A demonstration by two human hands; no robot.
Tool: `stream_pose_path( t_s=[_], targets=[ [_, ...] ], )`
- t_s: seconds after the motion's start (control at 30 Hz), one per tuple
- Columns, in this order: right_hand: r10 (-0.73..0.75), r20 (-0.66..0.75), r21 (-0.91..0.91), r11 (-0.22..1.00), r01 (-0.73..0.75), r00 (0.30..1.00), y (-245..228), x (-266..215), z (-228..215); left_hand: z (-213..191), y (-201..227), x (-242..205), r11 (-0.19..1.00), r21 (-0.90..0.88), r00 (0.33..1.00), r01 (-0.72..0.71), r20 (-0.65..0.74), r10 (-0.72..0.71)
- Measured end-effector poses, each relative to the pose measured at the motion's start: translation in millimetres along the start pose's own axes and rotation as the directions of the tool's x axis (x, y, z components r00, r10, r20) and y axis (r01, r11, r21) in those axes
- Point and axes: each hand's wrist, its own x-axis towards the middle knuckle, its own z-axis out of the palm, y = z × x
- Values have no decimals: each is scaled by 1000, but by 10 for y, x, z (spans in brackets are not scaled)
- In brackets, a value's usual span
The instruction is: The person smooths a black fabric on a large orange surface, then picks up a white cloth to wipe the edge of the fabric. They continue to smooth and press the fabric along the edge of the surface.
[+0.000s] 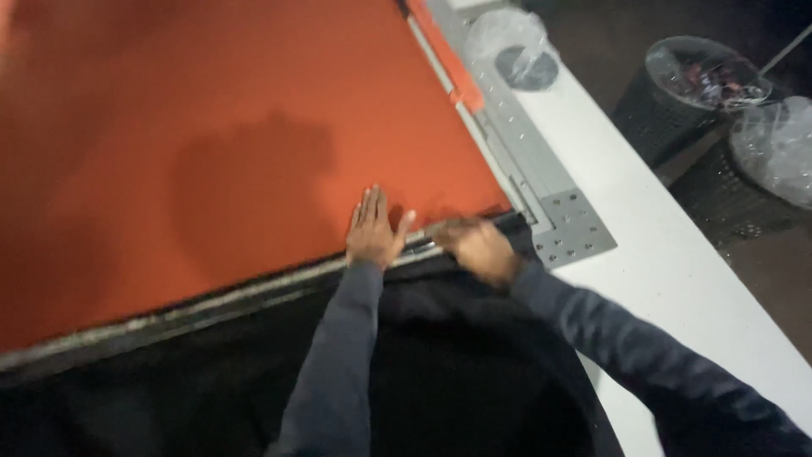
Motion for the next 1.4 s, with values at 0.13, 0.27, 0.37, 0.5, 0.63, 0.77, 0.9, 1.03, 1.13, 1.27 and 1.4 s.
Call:
stream_pose_path(
  t_s=[0.13,0.27,0.37,0.5,0.63,0.77,0.9,1.03,1.13,1.27,1.4],
  targets=[
    [165,388,170,954,-246,907,313,394,-58,165,-71,71,999,44,999,27,-48,-25],
    [182,-109,751,659,-39,977,470,1002,-1023,-5,45,61,990,117,992,73,93,-84],
    [459,-156,981,174,84,875,901,1031,-1510,51,-37,97,992,92,965,83,239,-103],
    [795,255,626,-570,533,550,300,976,-714,59,26,77,990,39,957,136,254,-142],
    [756,294,869,44,-493,585,563,659,1438,395,-81,66,970,147,979,193,35,-200],
    [752,261,810,170,-561,605,368,504,876,-57,146,74,958,137,829,253,480,-287],
    [698,255,773,269,-574,669,372,652,844,-172,86,200,950,129,795,284,523,-308],
    [647,277,625,441,-645,711,264,679,781,76,21,60,990,99,926,99,355,-129],
    [634,76,500,643,-580,770,266,635,1127,359,-31,-111,991,104,993,-89,86,80],
    [616,194,228,729,-646,764,190,696,903,559,-303,-245,993,90,988,-76,-127,88],
    [557,349,206,739,-642,753,120,719,687,135,-1261,-489,978,208,922,-9,-378,89]
  ],
)
